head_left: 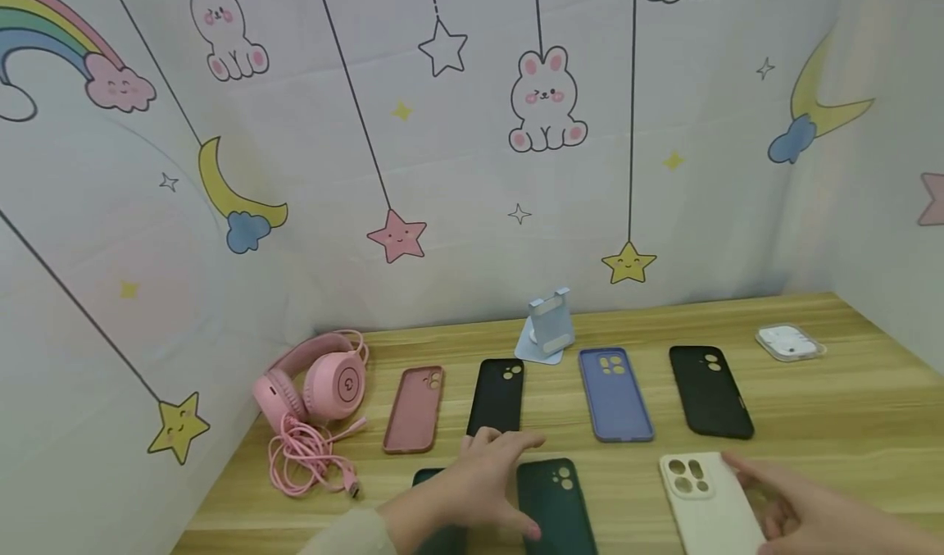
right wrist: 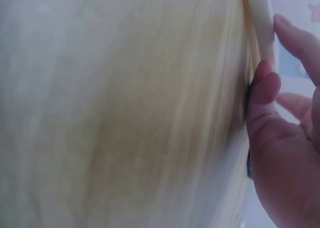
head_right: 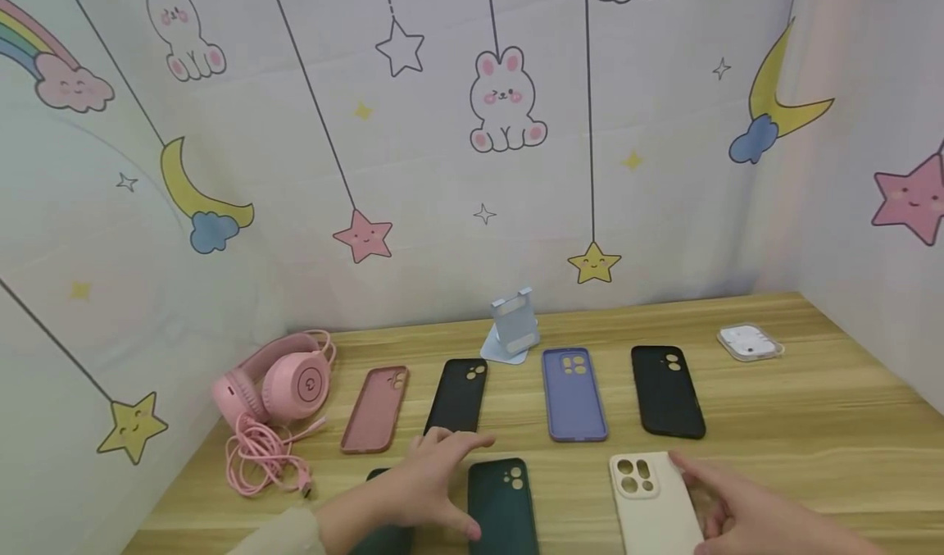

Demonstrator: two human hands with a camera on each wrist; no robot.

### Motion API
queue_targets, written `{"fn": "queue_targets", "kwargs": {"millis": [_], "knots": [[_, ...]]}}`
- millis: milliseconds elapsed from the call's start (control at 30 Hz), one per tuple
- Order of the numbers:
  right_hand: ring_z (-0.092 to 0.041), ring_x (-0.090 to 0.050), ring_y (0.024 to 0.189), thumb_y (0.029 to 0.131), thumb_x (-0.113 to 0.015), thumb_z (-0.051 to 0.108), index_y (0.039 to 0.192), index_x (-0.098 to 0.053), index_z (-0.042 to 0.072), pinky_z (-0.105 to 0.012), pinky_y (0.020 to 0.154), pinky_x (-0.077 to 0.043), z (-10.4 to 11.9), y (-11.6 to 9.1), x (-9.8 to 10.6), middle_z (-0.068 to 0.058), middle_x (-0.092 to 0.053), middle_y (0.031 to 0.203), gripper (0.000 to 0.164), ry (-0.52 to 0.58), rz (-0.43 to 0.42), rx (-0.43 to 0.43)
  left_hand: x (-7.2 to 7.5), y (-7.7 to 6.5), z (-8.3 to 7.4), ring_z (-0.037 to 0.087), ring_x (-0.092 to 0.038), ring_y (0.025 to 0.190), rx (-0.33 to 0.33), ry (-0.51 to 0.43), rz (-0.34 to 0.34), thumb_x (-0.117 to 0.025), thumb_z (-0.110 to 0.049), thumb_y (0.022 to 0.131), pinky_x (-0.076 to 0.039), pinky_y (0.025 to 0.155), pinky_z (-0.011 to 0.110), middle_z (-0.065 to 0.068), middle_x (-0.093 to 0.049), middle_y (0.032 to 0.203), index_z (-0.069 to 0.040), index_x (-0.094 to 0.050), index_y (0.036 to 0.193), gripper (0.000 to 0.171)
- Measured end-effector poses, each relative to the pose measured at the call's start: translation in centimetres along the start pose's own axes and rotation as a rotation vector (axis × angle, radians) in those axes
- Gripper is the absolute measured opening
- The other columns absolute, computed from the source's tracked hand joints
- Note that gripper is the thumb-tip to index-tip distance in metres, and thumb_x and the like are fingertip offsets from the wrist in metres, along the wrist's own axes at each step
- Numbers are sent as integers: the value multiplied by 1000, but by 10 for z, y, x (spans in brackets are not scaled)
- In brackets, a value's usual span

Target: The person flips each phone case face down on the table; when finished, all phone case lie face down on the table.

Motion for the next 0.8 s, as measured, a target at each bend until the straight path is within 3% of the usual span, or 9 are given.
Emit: {"fn": "queue_targets", "kwargs": {"millis": [67, 200, 267, 467, 533, 633, 800], "knots": [[-9, -54, 67, 85, -67, 7, 140, -13, -16, -26, 55, -47, 0, 1, -1, -43, -36, 123, 80, -71, -12, 35, 0, -2, 2, 19, -35, 115, -1, 8, 11, -79, -56, 63, -26, 78, 35, -17, -37, 141, -27, -35, 143, 96], [-5, -52, 66, 84, -68, 7, 142, -25, -11, -25, 54, -46, 1, 1, -3, -30, -43, 120, 74, -158, -25, 96, 0, -6, 6, 16, -34, 114, -1, 3, 36, -79, -57, 63, -26, 79, 35, -17, -36, 141, -29, -34, 143, 96], [-3, -51, 66, 85, -68, 8, 143, -29, -6, -25, 53, -44, 2, 1, -3, -24, -45, 117, 71, -192, -42, 81, 0, -8, 7, 15, -34, 114, -4, -7, 46, -80, -57, 63, -26, 79, 34, -17, -37, 140, -29, -34, 143, 96], [0, -37, 67, 77, -77, 15, 142, -34, 5, -21, 50, -33, 22, 14, -1, -7, -42, 100, 79, -503, -279, 159, 1, -12, 8, 13, -35, 110, -21, -10, 44, -79, -57, 64, -25, 76, 32, -17, -38, 138, -30, -35, 142, 94], [-2, -35, 69, 75, -79, 19, 140, -35, 1, -21, 51, -32, 34, 23, -1, -9, -42, 104, 81, -571, -329, 188, 1, -12, 9, 12, -35, 109, -15, -15, 42, -79, -56, 64, -25, 76, 33, -17, -39, 137, -30, -36, 142, 92], [-4, -37, 74, 77, -77, 28, 138, -36, -5, -20, 54, -35, 52, 37, -3, -10, -45, 111, 80, -579, -300, 174, 0, -13, 10, 12, -36, 109, -8, -20, 35, -79, -56, 65, -27, 79, 34, -16, -39, 137, -29, -37, 141, 91], [-7, -41, 82, 81, -74, 30, 139, -33, -7, -24, 61, -40, 72, 61, -16, -15, -45, 120, 80, -484, -163, 144, 2, -16, 11, 11, -36, 106, -5, -4, 52, -77, -56, 67, -26, 76, 33, -12, -37, 137, -26, -33, 143, 93]]}}
Point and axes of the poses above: each hand's wrist, its own y-axis towards the middle knuckle, its own x-axis out of the back of the hand, z = x × y, the point moved 1 cm from there along y, towards the middle knuckle
